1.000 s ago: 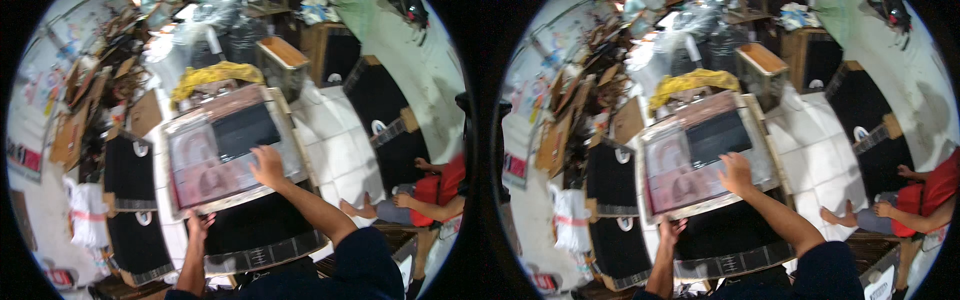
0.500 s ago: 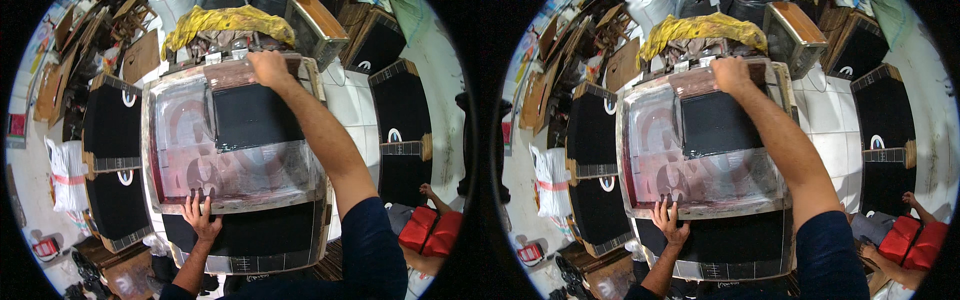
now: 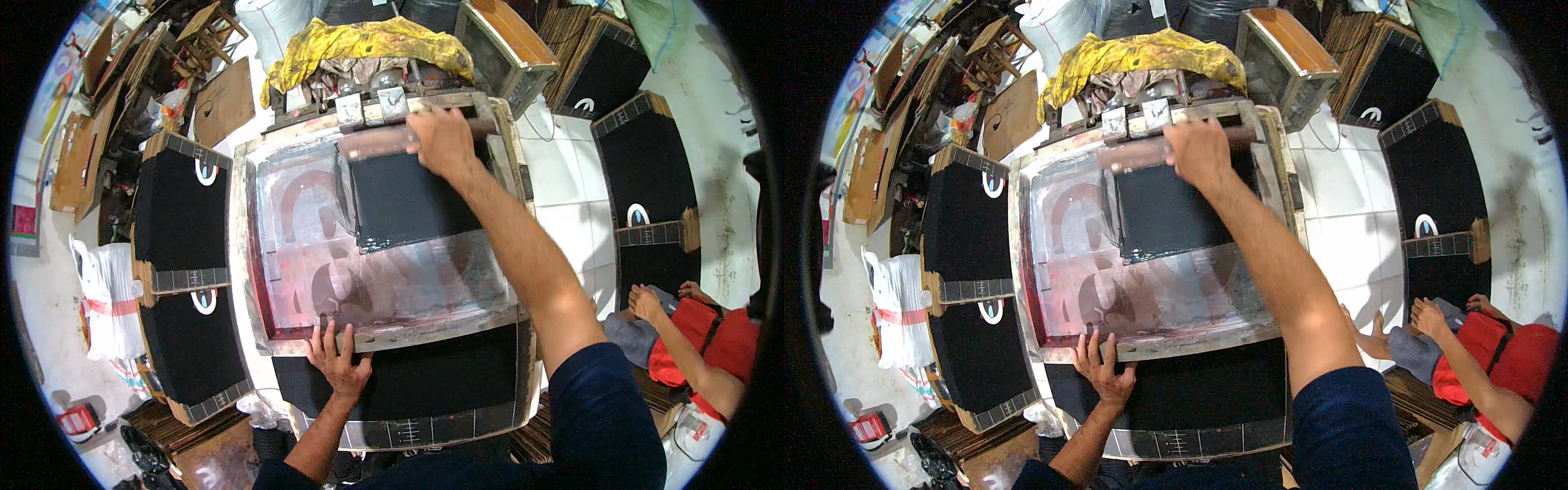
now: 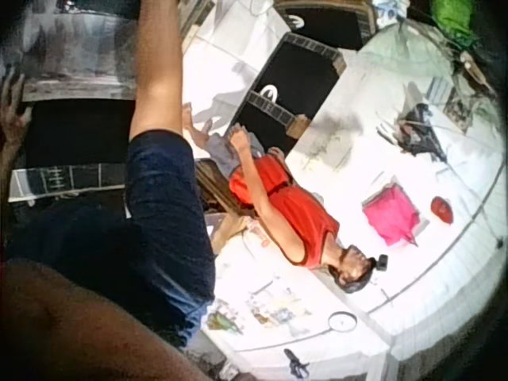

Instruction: The person performs manual screen printing on black fabric. They align a screen, use a squeegee to pull ink across the mesh, lift the screen to reveal a printed logo, and repeat the process on successive pieces.

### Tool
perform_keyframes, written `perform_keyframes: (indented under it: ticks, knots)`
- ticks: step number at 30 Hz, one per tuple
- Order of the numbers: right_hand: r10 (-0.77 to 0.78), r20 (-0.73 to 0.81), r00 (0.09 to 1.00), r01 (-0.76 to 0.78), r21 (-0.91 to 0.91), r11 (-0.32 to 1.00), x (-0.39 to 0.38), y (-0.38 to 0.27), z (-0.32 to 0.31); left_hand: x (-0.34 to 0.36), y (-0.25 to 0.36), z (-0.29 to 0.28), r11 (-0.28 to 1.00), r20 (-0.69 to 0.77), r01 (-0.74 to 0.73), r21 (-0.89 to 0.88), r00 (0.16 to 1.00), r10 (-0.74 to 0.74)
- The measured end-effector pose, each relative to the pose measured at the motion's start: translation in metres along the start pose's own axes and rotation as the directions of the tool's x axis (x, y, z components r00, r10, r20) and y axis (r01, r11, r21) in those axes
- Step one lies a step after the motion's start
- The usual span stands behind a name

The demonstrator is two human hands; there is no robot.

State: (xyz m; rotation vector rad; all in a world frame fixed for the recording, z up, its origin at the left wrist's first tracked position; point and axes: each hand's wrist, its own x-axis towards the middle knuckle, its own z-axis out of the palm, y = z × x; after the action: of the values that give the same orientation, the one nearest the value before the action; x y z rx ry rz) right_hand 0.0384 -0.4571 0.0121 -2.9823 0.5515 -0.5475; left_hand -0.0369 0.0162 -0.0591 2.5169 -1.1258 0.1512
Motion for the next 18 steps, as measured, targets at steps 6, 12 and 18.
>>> perform_keyframes:
  ticks: [6, 12, 18]
  knots:
    - [0.021, 0.088, 0.996, -0.022, 0.014, 1.0, -0.091, -0.05, -0.042, 0.001, -0.001, 0.003, 1.0, -0.03, 0.011, -0.017, 0.999, -0.011]
    - [-0.001, -0.058, 0.998, 0.002, 0.014, 1.0, -0.013, -0.017, -0.015, 0.0, -0.001, 0.004, 1.0, -0.024, 0.006, 0.01, 1.0, -0.006]
    - [0.025, -0.018, 1.0, -0.024, 0.01, 1.0, 0.008, -0.001, 0.006, -0.002, -0.002, 0.002, 0.999, 0.015, 0.019, 0.032, 1.0, -0.02]
